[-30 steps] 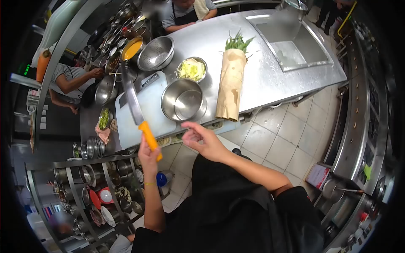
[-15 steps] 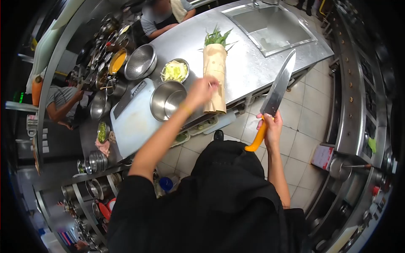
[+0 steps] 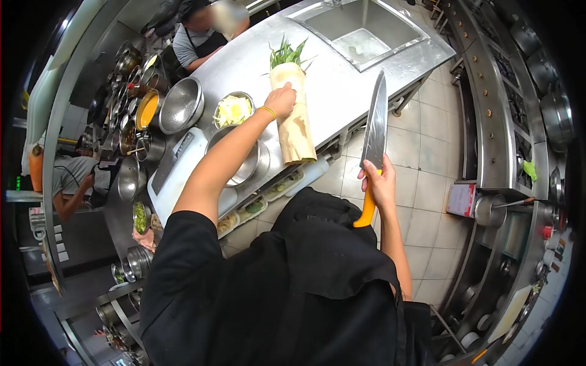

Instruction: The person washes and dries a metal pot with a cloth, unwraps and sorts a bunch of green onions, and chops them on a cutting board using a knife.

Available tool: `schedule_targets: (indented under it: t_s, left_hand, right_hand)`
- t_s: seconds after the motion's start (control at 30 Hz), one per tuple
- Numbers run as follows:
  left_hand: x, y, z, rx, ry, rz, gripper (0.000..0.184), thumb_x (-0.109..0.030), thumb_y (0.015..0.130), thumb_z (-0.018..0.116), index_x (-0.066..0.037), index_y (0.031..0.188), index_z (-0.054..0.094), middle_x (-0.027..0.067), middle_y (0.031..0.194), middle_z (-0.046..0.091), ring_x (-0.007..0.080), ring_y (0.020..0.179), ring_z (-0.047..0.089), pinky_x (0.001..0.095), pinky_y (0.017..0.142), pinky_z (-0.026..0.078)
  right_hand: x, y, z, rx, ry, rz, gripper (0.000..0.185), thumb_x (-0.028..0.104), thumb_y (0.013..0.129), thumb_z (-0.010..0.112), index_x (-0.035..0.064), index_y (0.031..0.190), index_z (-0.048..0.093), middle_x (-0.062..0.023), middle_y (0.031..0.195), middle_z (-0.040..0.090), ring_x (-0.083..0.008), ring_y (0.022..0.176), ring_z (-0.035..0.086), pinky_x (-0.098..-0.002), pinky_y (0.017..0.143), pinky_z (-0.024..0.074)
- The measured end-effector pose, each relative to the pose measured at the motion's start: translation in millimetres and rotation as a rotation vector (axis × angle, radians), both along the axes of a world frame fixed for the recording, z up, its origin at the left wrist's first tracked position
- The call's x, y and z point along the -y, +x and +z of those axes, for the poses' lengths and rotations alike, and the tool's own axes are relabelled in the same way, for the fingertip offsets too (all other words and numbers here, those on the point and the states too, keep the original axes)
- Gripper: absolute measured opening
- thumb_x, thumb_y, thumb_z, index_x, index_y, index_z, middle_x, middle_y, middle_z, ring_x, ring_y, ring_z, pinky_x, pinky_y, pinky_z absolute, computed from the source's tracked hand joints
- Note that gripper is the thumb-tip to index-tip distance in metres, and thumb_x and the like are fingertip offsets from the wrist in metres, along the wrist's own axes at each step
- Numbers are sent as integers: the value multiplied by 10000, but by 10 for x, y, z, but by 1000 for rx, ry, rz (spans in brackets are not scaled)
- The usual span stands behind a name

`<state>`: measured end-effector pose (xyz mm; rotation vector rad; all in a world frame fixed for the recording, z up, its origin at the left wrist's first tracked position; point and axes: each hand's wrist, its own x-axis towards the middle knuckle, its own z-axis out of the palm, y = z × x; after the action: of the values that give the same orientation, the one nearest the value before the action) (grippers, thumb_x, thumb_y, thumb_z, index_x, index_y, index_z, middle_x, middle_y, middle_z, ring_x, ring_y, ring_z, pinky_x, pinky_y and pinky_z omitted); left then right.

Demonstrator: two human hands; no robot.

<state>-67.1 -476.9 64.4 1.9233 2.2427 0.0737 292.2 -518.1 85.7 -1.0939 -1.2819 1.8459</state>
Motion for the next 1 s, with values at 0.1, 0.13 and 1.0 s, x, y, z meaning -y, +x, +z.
schedule_targets:
  t_s: [0.1, 0.13, 1.0]
  left_hand:
    - [6, -95, 296, 82, 12, -24, 39, -71, 817, 583, -39, 822, 603, 169, 990, 565, 357, 914, 604, 448, 786, 475]
    - [14, -107, 381, 73, 12, -21, 39, -71, 817, 583, -39, 822, 603, 169, 990, 565, 357, 914, 604, 448, 786, 475]
    - [2342, -838, 2054, 442, 742, 622, 150, -90, 842, 618, -23, 971, 656, 140, 896, 656, 176, 806, 599, 301, 718, 477]
  right_hand:
    - [-57, -300, 1, 45, -14, 58, 189, 85, 939, 541, 27, 1108, 482, -79, 666, 591, -114, 415, 494, -233, 381, 398]
    - [-102, -451, -20, 24, -33, 70, 197, 75, 930, 531, 27, 1114, 481, -77, 654, 589, -119, 410, 496, -241, 377, 401]
    - [204, -528, 455, 213, 487, 563, 434, 39, 904, 573, 32, 1325, 467, -31, 697, 595, -72, 518, 497, -235, 460, 419]
